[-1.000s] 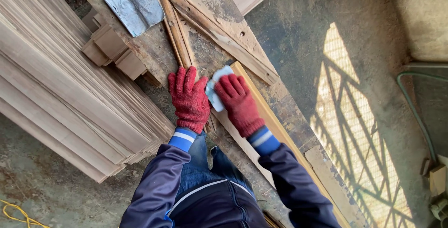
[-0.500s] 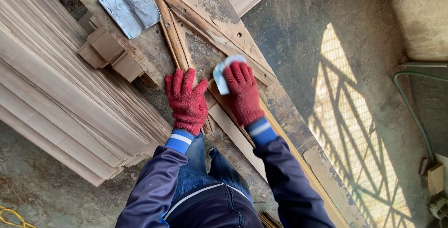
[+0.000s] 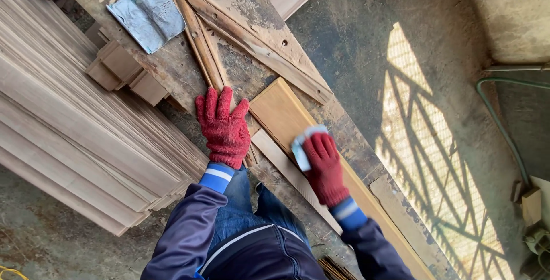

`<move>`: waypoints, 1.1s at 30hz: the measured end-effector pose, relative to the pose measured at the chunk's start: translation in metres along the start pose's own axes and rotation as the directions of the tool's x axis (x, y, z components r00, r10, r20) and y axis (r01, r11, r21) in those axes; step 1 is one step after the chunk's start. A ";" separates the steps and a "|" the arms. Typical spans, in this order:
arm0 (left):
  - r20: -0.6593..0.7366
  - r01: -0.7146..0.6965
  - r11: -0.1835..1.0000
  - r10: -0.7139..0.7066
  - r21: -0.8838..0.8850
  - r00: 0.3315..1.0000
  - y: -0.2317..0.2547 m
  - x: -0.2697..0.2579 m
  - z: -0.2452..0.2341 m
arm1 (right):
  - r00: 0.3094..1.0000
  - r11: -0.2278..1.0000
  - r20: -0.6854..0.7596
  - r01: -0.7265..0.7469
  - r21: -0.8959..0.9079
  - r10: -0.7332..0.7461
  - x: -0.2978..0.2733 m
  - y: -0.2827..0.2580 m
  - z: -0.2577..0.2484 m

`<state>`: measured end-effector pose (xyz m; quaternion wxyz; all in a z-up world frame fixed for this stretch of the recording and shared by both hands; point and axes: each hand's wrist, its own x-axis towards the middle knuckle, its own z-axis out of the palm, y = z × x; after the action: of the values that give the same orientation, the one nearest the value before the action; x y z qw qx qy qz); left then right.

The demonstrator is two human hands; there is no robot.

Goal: Sanding a wooden plank using an orbital sander and then manually with sandpaper.

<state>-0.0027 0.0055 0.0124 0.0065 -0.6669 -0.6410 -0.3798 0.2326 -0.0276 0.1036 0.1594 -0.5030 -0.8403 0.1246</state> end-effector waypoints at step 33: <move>-0.028 -0.006 1.000 0.007 0.005 1.000 0.005 0.007 -0.001 | 0.995 0.995 0.096 0.009 -0.101 0.001 -0.019 -0.027 0.008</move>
<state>-0.0003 0.0098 0.0191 0.0183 -0.6637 -0.6396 -0.3874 0.2166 -0.0571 0.1037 0.0936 -0.5023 -0.8531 0.1055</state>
